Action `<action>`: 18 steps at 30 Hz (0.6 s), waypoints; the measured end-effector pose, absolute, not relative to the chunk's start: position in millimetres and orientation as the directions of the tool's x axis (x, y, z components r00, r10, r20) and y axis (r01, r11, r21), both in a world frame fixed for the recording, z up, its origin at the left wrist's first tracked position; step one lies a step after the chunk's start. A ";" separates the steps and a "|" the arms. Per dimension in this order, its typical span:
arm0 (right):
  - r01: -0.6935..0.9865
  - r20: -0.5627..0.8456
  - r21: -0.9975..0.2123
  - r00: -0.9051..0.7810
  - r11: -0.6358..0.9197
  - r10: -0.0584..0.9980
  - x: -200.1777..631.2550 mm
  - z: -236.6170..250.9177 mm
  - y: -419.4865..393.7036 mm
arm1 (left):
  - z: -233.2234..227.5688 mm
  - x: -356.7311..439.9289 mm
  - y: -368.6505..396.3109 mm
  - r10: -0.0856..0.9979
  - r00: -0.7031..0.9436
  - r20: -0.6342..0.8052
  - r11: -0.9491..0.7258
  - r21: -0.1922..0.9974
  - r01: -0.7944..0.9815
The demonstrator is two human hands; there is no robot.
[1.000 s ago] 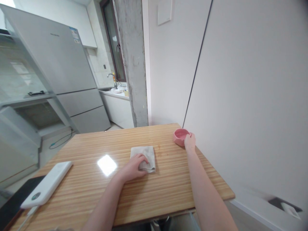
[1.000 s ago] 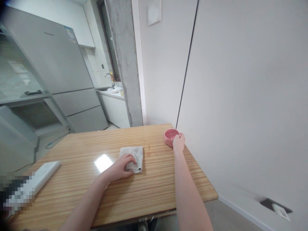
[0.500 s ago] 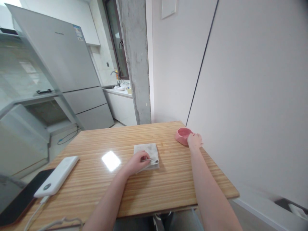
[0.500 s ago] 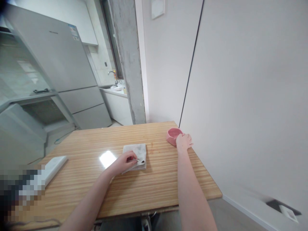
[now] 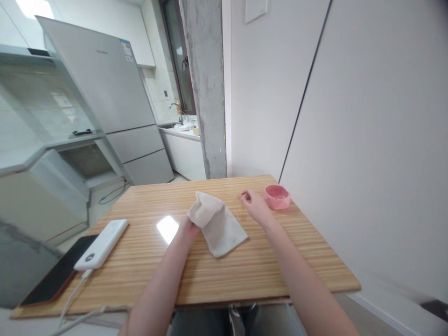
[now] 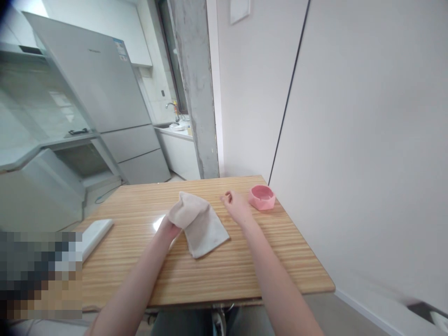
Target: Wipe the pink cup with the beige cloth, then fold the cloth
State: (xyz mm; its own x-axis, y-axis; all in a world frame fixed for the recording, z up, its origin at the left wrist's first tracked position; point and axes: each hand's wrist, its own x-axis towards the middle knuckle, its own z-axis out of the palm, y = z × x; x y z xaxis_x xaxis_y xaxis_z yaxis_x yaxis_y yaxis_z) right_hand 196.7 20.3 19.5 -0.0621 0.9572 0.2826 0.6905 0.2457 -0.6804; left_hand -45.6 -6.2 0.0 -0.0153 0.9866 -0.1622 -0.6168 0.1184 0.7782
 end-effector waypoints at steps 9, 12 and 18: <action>0.755 -0.156 -0.621 -0.381 0.209 0.911 171.6 -9.2 16.8 | -5.1 -60.4 8.1 0.981 -0.150 -0.121 -0.025 0.693 -0.721; 0.690 0.058 -0.701 -0.200 0.183 0.978 180.7 -9.8 30.9 | -10.5 -75.2 11.9 0.907 -0.416 -0.068 -0.070 0.949 -0.308; 0.703 0.091 -0.711 0.093 -0.001 0.992 193.2 -18.0 44.8 | -15.6 -103.2 9.0 0.795 -0.604 0.055 0.087 0.976 0.202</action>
